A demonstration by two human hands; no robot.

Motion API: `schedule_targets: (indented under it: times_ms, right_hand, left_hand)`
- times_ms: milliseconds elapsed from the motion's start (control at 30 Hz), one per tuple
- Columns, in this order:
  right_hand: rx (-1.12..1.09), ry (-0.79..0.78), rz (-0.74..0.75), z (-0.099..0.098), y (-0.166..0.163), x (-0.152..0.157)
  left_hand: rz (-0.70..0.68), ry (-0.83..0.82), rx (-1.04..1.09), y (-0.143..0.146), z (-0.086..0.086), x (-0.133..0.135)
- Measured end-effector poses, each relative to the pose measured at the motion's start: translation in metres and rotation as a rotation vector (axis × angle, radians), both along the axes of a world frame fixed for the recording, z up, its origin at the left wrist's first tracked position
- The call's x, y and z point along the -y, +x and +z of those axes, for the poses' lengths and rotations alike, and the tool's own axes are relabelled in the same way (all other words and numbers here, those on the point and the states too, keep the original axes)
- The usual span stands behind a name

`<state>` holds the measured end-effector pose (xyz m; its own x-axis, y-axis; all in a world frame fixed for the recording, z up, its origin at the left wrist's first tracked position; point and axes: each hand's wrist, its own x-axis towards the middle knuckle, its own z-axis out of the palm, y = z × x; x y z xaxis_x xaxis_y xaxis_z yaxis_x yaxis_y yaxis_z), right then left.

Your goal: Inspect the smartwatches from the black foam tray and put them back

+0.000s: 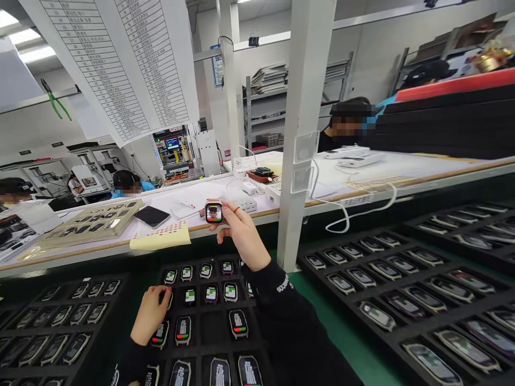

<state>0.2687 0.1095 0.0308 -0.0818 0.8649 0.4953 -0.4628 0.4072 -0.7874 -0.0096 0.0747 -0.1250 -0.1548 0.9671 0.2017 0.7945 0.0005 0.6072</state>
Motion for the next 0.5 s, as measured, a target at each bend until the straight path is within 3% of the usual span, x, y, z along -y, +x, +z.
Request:
schedule_targets:
  times_ms: [67, 167, 267, 367, 500]
  right_hand:
    - [0.01, 0.0, 0.036, 0.0, -0.004, 0.005]
    - [0.055, -0.012, 0.136, -0.004, -0.014, 0.013]
    - [0.132, -0.053, 0.273, -0.012, -0.028, 0.019]
    - [0.205, -0.102, 0.391, -0.023, -0.04, 0.022]
    - [0.289, -0.147, 0.452, -0.036, -0.05, 0.025]
  left_hand:
    - [0.006, 0.037, 0.031, 0.004, 0.009, 0.002]
    - [-0.004, 0.137, 0.131, 0.021, 0.036, 0.016]
    - [-0.189, 0.227, 0.466, 0.045, 0.072, 0.036]
    - [-0.361, 0.272, 0.651, 0.061, 0.099, 0.048]
    - [-0.429, 0.213, 0.68, 0.063, 0.104, 0.048]
